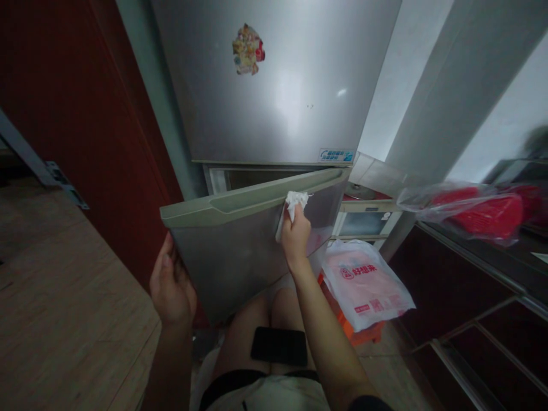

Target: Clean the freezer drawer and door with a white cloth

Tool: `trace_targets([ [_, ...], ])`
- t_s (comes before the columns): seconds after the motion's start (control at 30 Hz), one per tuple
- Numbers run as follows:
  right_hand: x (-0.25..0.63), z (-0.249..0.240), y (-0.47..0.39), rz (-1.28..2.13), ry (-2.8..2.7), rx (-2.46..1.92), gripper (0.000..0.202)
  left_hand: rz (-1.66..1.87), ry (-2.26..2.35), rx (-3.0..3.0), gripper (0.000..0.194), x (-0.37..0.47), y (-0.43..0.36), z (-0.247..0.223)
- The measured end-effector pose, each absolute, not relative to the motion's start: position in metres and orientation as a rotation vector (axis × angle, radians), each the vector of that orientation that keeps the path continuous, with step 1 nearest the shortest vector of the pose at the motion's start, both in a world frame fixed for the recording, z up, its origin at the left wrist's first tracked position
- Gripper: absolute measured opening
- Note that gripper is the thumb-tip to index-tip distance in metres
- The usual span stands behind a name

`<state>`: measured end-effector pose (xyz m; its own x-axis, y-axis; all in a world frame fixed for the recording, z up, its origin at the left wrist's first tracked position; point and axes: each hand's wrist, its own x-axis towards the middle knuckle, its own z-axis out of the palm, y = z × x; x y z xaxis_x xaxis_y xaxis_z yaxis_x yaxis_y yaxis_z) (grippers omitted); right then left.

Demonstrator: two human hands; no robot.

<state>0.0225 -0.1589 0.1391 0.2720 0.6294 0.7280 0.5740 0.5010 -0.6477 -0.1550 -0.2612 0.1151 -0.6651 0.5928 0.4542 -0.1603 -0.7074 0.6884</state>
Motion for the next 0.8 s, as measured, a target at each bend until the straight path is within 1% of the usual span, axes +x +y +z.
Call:
trace_targets([
  [0.07, 0.023, 0.115, -0.159, 0.08, -1.389, -1.208, 0.034, 2.358, 0.859, 0.962, 0.039, -0.155, -0.262, 0.115],
  [0.2, 0.031, 0.05, -0.16, 0.148, -1.381, -1.26, 0.038, 2.349, 0.854, 0.954, 0.04, -0.154, -0.263, 0.116],
  [0.3, 0.039, 0.005, -0.167, 0.205, -1.342, -1.305, 0.037, 2.345, 0.85, 0.936, 0.039, -0.154, -0.263, 0.116],
  [0.43, 0.043, -0.027, -0.179, 0.271, -1.268, -1.315, 0.035, 2.356, 0.872, 0.932, 0.039, -0.155, -0.263, 0.114],
  [0.5, 0.041, -0.028, -0.183, 0.3, -1.235, -1.299, 0.037, 2.354, 0.89, 0.937, 0.039, -0.155, -0.264, 0.113],
  [0.57, 0.038, -0.017, -0.184, 0.327, -1.213, -1.271, 0.039, 2.355, 0.909, 0.937, 0.04, -0.154, -0.265, 0.113],
  [0.63, 0.033, 0.005, -0.183, 0.348, -1.207, -1.23, 0.039, 2.345, 0.916, 0.936, 0.04, -0.153, -0.267, 0.114],
  [0.8, 0.026, 0.075, -0.175, 0.341, -1.231, -1.118, 0.038, 2.336, 0.87, 0.917, 0.041, -0.15, -0.27, 0.118],
])
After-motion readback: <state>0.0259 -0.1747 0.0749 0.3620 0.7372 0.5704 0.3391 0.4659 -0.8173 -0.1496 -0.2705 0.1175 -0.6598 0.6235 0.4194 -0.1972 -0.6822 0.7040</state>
